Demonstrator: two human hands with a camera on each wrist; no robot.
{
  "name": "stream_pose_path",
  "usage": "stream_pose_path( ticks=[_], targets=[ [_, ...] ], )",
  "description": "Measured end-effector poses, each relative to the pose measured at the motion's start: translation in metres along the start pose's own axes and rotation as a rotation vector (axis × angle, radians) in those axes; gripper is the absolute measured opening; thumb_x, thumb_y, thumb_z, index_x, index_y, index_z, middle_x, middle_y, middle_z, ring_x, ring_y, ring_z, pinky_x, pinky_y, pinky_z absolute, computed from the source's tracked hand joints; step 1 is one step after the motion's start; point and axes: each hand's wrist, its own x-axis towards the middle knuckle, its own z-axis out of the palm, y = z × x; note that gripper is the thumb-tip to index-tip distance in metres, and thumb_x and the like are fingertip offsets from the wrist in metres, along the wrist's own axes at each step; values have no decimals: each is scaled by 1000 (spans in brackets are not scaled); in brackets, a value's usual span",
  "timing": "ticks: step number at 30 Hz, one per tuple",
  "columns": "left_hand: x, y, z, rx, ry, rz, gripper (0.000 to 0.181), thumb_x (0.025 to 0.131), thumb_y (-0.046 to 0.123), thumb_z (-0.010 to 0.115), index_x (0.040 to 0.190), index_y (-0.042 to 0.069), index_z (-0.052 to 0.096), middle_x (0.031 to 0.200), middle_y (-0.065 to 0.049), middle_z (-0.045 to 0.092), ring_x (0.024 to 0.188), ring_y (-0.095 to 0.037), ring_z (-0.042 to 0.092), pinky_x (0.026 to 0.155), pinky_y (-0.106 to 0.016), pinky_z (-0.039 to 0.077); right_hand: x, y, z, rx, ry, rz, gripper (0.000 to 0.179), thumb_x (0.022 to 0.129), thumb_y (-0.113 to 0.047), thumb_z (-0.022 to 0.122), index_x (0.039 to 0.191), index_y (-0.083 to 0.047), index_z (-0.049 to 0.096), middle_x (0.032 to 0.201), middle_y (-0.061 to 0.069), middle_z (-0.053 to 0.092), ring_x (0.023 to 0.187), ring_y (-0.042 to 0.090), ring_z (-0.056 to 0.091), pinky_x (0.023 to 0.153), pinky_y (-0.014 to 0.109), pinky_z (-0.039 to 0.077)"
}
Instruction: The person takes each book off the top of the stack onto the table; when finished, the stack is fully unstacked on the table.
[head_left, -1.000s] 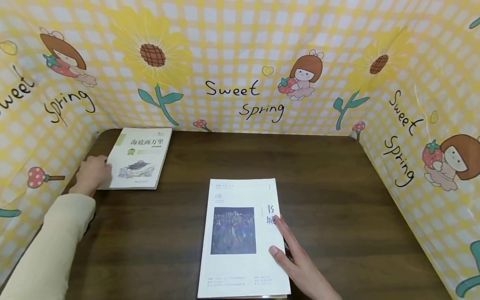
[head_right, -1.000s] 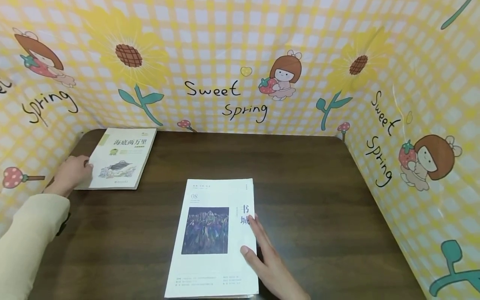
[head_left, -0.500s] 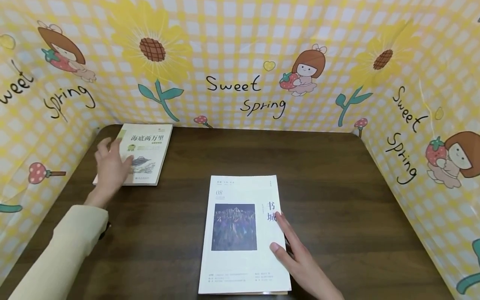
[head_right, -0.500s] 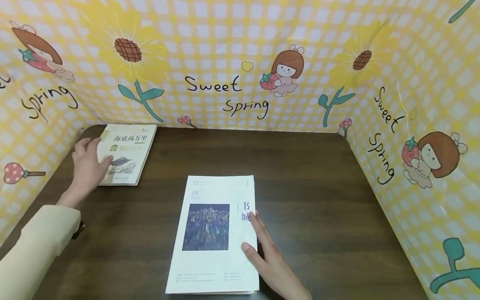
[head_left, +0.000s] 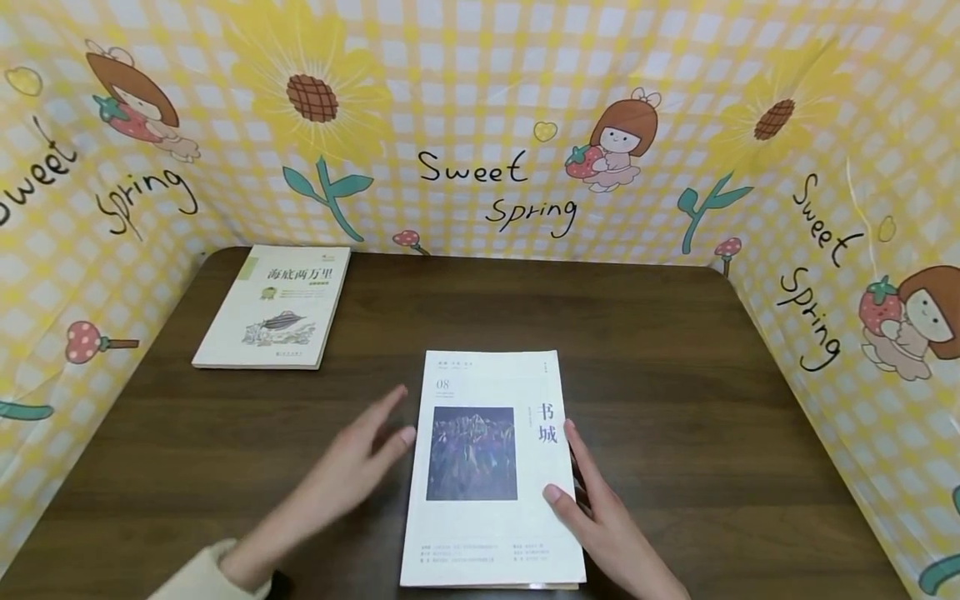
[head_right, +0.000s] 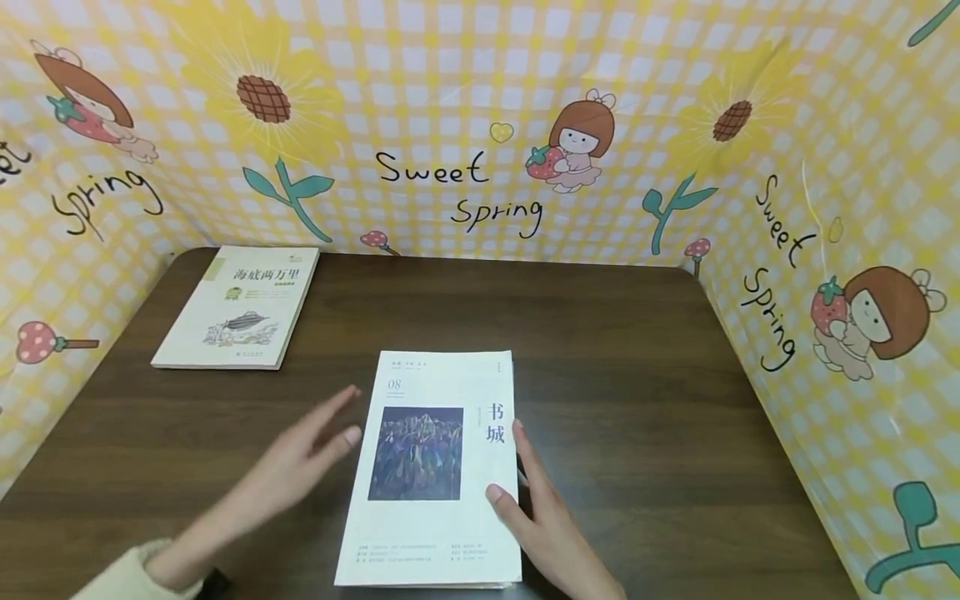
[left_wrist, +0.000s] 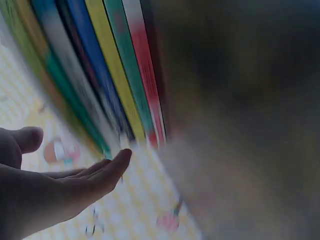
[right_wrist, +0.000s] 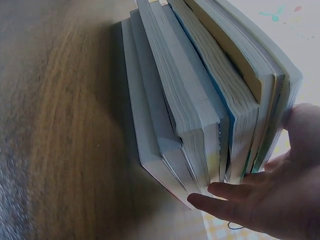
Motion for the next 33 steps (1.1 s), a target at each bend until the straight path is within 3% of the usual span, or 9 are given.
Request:
stream_pose_path(
  ticks=[4,9,11,14,20,26,28,33],
  targets=[
    [-25,11,25,-170,-37,-104,66,98,32,57,151,5,29,148,-15,40,131,-31,44,107,-48,34,-1,-2,0,6,2,29,76,94,-41,61,150,-50,11,154,-3,30,131,22,43,93,34,47],
    [-41,20,35,-381,-72,-205,66,96,25,62,150,7,31,148,-17,41,131,-29,45,101,-38,44,-2,-2,0,1,0,53,77,93,-44,62,150,-48,11,155,-4,28,131,23,43,92,31,48],
    [-43,20,36,-423,-81,-230,67,95,26,63,151,8,31,149,-17,39,133,-31,42,100,-37,45,-2,-2,0,8,6,56,77,92,-44,63,151,-47,13,155,-4,28,131,25,43,91,30,48],
    [-45,19,37,-442,-70,-234,68,94,24,65,151,9,31,149,-18,38,133,-32,41,101,-39,44,-1,-3,1,24,13,54,78,91,-43,64,151,-46,14,155,-4,27,131,26,43,89,30,49],
    [-45,22,33,-464,-20,-182,68,93,17,65,151,8,31,150,-17,36,133,-31,40,102,-39,41,2,-6,4,7,26,33,79,90,-45,64,152,-44,15,155,-7,25,131,27,42,89,32,50],
    [-47,35,24,-565,41,-140,67,90,7,67,149,11,36,152,-13,35,131,-29,43,100,-32,42,4,-6,6,-34,17,1,78,91,-46,63,152,-44,13,159,-11,14,141,25,28,100,47,44],
    [-47,39,20,-629,11,-141,70,90,8,68,151,13,33,149,-18,38,124,-31,52,95,-31,48,4,-6,6,-59,17,6,78,91,-48,62,152,-44,13,160,-10,11,143,26,23,101,53,42],
    [-46,38,14,-870,-158,-202,83,91,7,65,156,21,14,145,-29,38,94,-31,68,68,-41,59,3,-6,8,-93,23,1,78,92,-48,60,152,-43,11,161,-8,10,145,25,19,103,55,39]
  ],
)
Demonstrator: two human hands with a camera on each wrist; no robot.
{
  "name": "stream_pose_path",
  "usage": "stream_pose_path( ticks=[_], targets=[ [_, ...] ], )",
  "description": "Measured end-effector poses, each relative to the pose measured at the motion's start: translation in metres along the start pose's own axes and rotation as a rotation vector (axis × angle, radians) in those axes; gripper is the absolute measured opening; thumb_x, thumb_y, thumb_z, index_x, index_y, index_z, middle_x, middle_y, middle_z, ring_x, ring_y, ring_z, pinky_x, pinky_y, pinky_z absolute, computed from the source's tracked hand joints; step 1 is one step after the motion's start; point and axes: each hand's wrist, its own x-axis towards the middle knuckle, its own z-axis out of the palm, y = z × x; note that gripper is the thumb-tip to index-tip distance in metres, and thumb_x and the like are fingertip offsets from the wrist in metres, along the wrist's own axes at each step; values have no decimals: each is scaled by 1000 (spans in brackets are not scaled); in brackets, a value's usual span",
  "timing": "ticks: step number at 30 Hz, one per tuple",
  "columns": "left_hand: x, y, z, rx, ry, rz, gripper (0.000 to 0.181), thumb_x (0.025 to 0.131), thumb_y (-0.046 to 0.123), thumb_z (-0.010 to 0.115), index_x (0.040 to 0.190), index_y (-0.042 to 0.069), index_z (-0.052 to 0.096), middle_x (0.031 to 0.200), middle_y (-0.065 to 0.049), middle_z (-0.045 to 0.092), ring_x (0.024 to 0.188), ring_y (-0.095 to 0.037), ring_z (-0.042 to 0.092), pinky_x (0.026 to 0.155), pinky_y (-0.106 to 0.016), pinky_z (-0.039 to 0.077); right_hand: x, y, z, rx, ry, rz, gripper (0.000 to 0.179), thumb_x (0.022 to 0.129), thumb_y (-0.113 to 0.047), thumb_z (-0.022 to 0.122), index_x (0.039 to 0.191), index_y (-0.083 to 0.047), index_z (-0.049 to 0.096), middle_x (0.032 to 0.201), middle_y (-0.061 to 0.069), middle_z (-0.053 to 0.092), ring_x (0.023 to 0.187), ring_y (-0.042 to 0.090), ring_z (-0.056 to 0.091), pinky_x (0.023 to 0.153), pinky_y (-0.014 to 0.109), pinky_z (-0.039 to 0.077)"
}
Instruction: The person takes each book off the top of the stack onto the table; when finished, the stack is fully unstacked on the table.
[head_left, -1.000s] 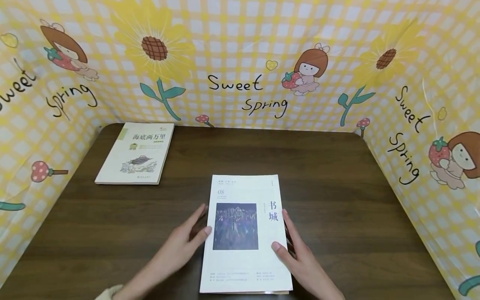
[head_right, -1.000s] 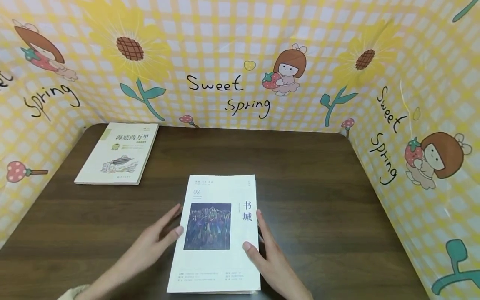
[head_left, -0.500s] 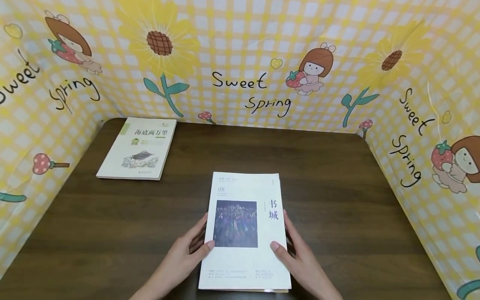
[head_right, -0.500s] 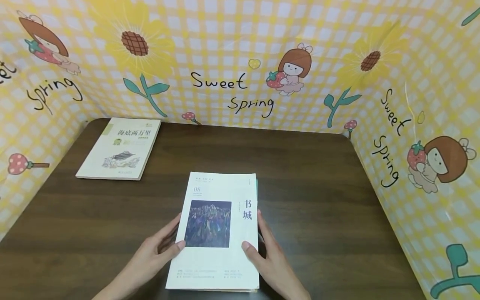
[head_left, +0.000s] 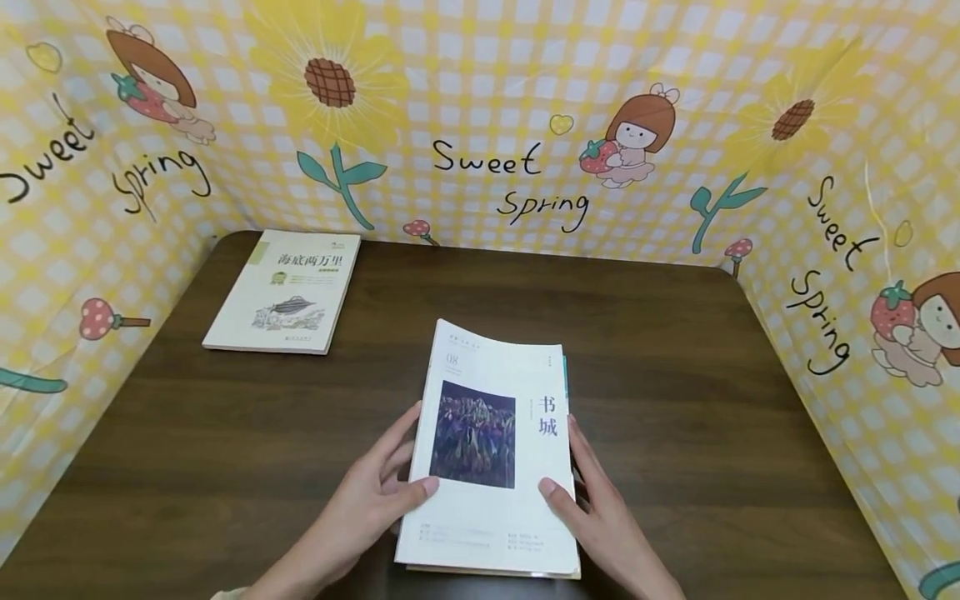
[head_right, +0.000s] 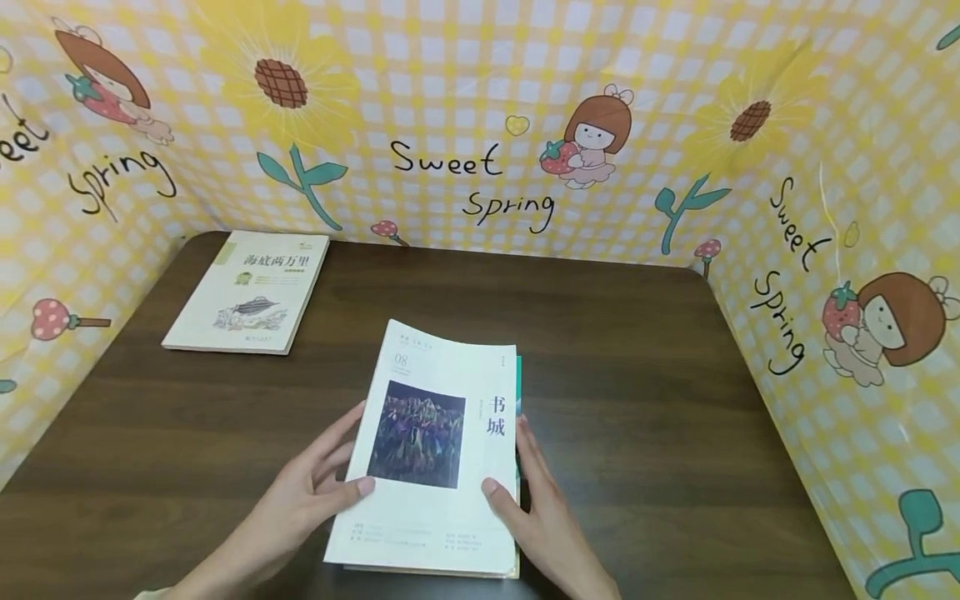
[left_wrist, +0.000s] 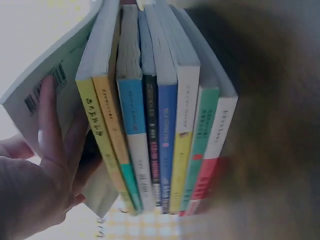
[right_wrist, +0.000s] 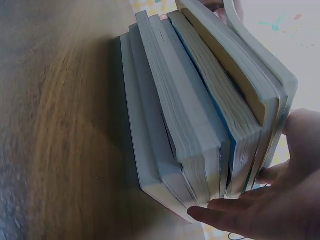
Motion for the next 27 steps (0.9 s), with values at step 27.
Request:
stream_pose_path(
  ticks=[27],
  targets=[
    [91,50,-78,-257,62,143,76,94,-12,45,156,16,11,153,-24,27,100,-20,67,76,-38,57,-14,9,-7,105,-171,83,79,92,-40,63,149,-53,9,159,-5,14,139,32,31,101,45,43]
  ],
)
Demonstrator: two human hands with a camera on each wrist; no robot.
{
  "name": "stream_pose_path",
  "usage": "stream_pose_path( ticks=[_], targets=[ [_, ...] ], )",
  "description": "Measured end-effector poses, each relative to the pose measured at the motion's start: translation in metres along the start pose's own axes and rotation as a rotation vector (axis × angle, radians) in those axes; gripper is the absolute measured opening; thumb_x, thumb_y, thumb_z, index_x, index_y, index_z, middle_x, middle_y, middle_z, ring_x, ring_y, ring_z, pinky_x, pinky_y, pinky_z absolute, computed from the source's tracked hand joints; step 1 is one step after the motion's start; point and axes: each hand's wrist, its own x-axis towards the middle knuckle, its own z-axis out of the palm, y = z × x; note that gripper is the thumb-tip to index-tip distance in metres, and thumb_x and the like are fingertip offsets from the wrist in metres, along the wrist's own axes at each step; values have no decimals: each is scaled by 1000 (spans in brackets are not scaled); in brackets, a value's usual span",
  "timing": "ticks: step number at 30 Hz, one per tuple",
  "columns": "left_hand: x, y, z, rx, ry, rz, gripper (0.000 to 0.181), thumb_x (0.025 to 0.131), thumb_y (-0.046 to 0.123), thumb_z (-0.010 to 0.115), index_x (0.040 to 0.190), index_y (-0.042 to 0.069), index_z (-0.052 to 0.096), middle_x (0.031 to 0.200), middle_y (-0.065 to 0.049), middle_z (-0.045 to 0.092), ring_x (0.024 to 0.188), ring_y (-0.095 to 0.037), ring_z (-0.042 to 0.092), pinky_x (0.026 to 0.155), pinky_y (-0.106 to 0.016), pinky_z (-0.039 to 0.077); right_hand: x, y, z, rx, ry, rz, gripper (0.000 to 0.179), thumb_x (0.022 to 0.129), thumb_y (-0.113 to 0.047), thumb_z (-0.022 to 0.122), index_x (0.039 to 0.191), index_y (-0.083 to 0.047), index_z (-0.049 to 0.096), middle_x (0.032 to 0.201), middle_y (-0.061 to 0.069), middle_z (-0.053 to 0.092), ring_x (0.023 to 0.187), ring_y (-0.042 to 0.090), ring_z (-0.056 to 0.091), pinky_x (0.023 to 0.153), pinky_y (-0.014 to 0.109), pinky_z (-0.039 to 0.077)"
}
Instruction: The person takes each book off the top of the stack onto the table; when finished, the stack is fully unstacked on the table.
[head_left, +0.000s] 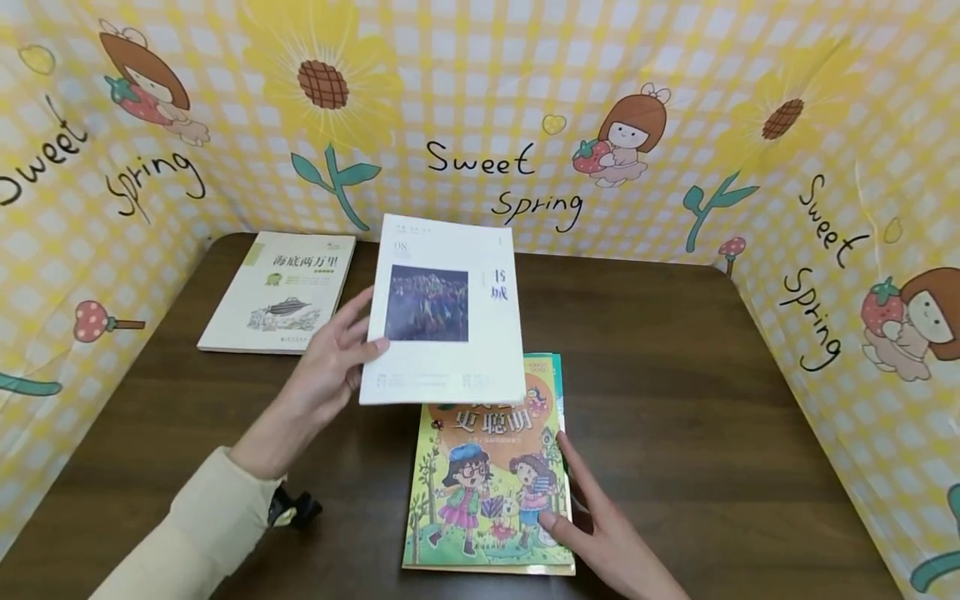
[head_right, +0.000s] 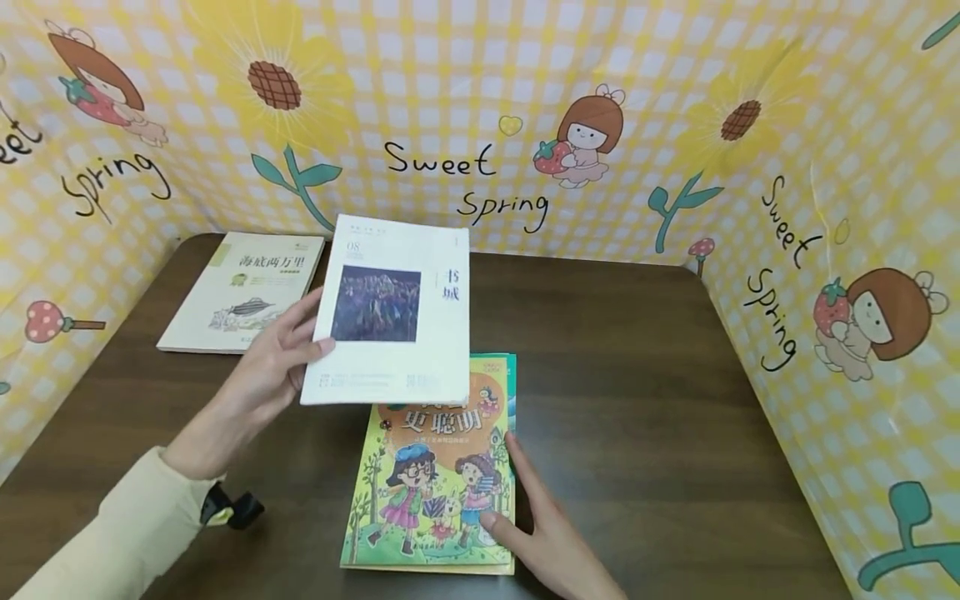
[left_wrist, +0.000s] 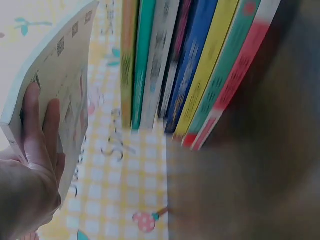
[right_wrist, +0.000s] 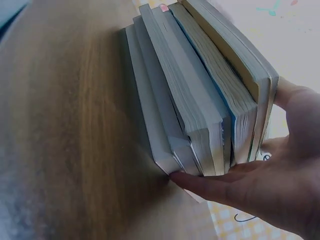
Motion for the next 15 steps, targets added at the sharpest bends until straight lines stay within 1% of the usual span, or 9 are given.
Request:
stream_pose_path(
  ticks=[2,4,8,10,13,15],
  targets=[
    [11,7,-6,-1,7,0,76,94,-13,43,156,17,11,154,-23,23,102,-19,66,78,-37,56,-2,2,-1,22,-20,-8,79,93,-36,63,149,-53,9,158,-8,15,139,31,31,99,38,43],
    [21,13,-12,8,17,6,75,95,-13,42,156,16,11,155,-23,21,102,-18,66,77,-36,57,-2,4,-2,38,-37,-11,79,94,-35,63,149,-52,10,158,-10,14,140,30,29,99,34,43],
    [37,20,-25,26,51,13,74,95,-13,42,156,14,9,155,-24,21,99,-15,67,74,-32,58,-2,4,-3,64,-58,-15,78,95,-34,62,149,-52,10,158,-11,12,141,31,24,102,40,41],
    [47,23,-32,43,72,20,74,95,-13,43,156,14,10,154,-25,22,96,-14,68,71,-31,58,-2,3,-3,72,-58,-23,77,95,-34,62,149,-52,10,159,-10,11,142,33,22,103,45,39],
    [65,24,-42,114,108,13,72,96,-11,43,156,16,14,154,-23,26,93,-12,68,67,-29,58,-1,2,-3,77,-50,-36,76,95,-33,61,149,-51,11,159,-8,11,142,37,21,103,49,40],
    [78,22,-51,176,126,-13,70,97,-8,43,156,18,14,154,-20,28,92,-10,67,65,-29,58,-1,2,-2,76,-43,-47,75,96,-32,61,150,-50,12,160,-6,10,141,40,20,104,54,38]
  ],
)
